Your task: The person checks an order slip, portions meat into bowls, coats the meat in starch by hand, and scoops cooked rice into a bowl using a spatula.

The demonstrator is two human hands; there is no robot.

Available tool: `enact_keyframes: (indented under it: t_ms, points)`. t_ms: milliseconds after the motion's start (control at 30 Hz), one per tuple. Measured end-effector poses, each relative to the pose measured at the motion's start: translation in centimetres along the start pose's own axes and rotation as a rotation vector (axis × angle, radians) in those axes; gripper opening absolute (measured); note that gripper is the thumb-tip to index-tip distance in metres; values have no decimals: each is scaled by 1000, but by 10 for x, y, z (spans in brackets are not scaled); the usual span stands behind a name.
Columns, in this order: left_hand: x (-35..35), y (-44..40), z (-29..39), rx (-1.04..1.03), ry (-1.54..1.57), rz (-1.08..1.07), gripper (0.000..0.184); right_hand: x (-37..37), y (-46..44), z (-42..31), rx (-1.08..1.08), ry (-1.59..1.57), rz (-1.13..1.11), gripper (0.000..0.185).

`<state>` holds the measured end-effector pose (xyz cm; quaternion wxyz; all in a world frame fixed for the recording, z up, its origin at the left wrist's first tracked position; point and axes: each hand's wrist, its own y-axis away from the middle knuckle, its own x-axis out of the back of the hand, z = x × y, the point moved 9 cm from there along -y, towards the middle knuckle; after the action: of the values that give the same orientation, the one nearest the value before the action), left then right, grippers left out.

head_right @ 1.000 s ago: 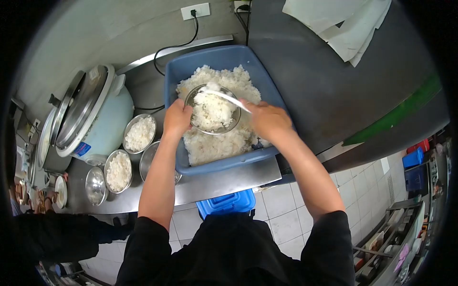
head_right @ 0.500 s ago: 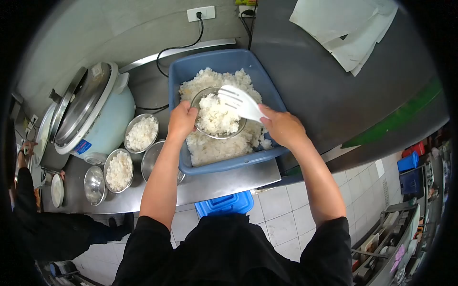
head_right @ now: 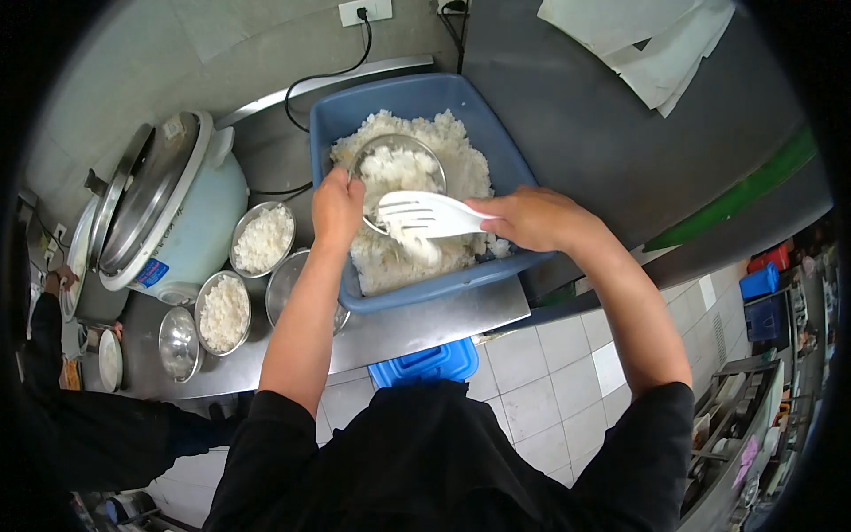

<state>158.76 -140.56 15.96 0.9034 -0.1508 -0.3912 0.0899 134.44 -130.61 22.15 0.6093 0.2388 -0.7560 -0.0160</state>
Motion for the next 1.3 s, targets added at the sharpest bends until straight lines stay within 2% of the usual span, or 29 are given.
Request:
enact_keyframes:
  t_ms: [67,133,200,233,367,433,567,667,800,867,1000,1067,1133,1167,1233,1267,1300]
  points:
    - [4,-3,-1,-25,-28,55,19,-3,16,-2,-46,256,-57,41]
    - [8,-4,-2,-1,-32,113,19,3,26,10,-45,217,-4,41]
    - [7,-4,-3,1,-16,107,19,22,34,23,-127,171,143,40]
    - [6,-4,-3,-5,-1,92,19,28,34,24,-133,68,171,40]
    - [2,-4,0,-2,0,30,19,31,16,18,-60,-16,254,44]
    - [2,-4,2,-39,40,37,20,20,1,13,-92,75,175,42]
    - [3,0,2,-7,59,-2,21,-1,-23,1,-42,54,21,42]
    - [5,2,7,-79,52,13,20,-1,-32,-13,-65,167,25,41]
    - [10,-3,0,-19,11,84,19,-11,-14,-24,-52,239,-5,40]
    - [10,-5,-5,2,-15,113,18,-2,7,-26,-37,301,47,38]
    - [11,-6,-7,12,11,154,17,-4,38,-4,-12,373,80,39]
    - [15,-7,-7,16,7,165,17,-24,38,7,80,485,77,38]
    - [21,-5,-12,106,96,202,18,-24,39,13,68,471,116,40]
    - [19,-6,-16,103,101,200,18,-19,36,23,-13,433,179,40]
    - [14,-8,-42,236,333,243,19,-4,37,38,-156,335,275,41]
    - [19,-6,-35,234,335,238,19,1,37,34,-161,334,274,41]
    - [27,-2,-31,292,474,236,20,11,39,34,-225,356,309,41]
